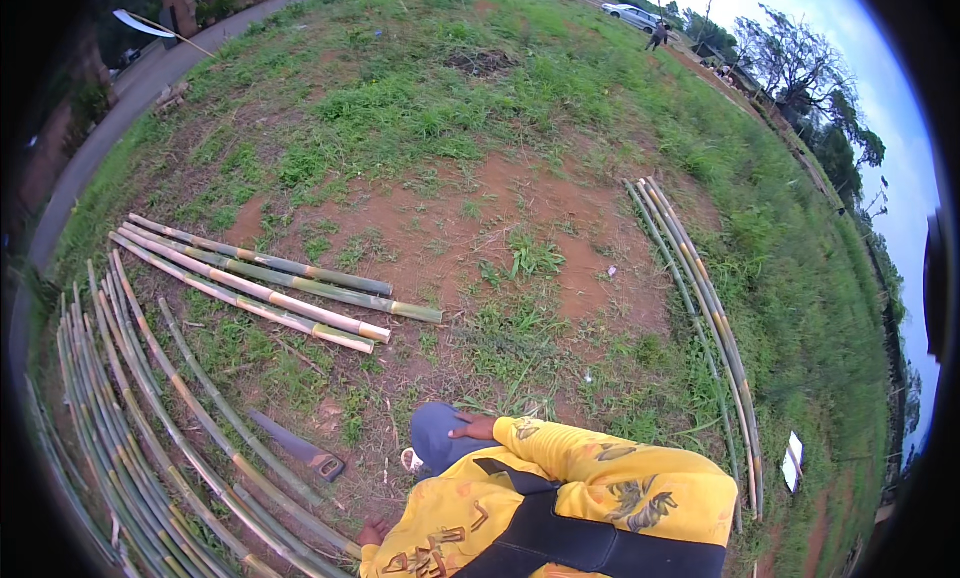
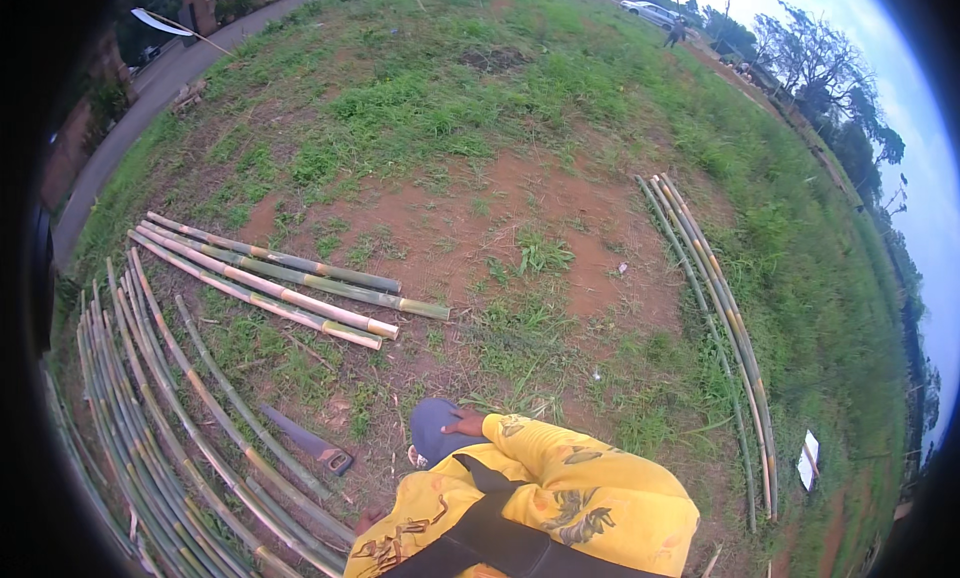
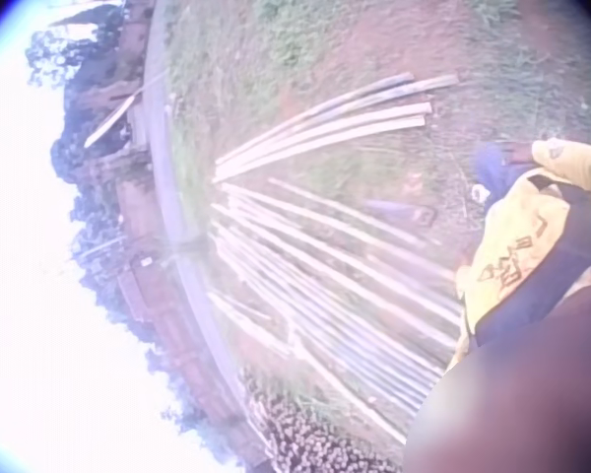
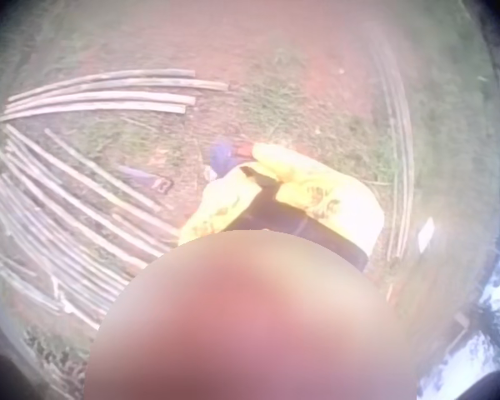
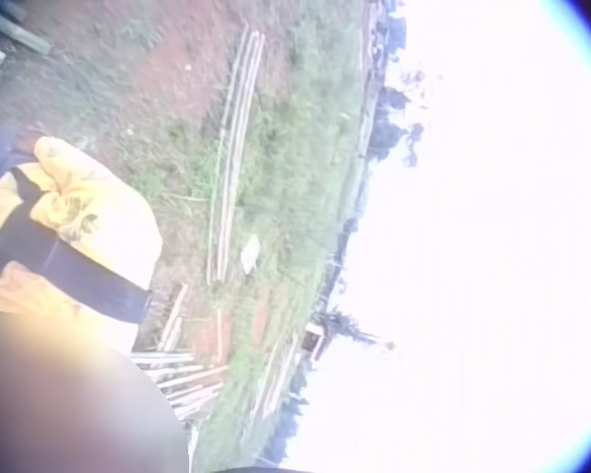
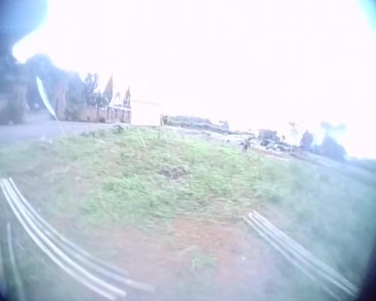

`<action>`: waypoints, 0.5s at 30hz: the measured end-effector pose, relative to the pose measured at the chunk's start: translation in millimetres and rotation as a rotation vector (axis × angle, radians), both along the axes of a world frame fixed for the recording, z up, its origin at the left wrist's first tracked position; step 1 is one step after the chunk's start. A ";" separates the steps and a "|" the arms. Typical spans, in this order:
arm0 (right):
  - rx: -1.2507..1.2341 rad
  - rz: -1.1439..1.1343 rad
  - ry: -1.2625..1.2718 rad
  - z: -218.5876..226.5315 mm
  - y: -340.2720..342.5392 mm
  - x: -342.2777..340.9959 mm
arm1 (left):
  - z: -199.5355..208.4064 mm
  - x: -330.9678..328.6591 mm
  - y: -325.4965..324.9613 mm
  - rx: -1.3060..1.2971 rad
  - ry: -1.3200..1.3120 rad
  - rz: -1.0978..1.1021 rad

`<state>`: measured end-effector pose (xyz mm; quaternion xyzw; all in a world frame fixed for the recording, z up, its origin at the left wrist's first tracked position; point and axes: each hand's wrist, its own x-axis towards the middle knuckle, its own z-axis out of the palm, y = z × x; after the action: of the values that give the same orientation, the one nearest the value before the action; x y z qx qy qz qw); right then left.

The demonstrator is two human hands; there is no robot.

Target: The person uses a machete to cut long bamboo poles into shorter sections. They position the poles on the ground, strike them with the machete to sever them, and then move the cut pieces aside.

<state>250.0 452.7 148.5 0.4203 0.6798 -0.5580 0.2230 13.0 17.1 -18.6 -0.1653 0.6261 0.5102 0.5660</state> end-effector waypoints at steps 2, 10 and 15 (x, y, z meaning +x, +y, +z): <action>-0.215 -0.081 0.052 19.0 4.8 -18.8 | 2.9 0.3 12.4 -0.047 0.131 0.093; -0.023 0.182 -0.098 -13.4 34.8 -72.6 | 27.6 -25.8 57.8 -0.121 0.069 0.175; 0.144 0.420 -0.255 -96.5 59.0 -98.6 | 37.6 -45.1 88.5 -0.143 0.017 0.194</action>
<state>151.4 511.7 52.0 0.3517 0.7566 -0.3919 0.3876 -32.1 105.5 19.1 -0.2609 0.6467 0.5180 0.4953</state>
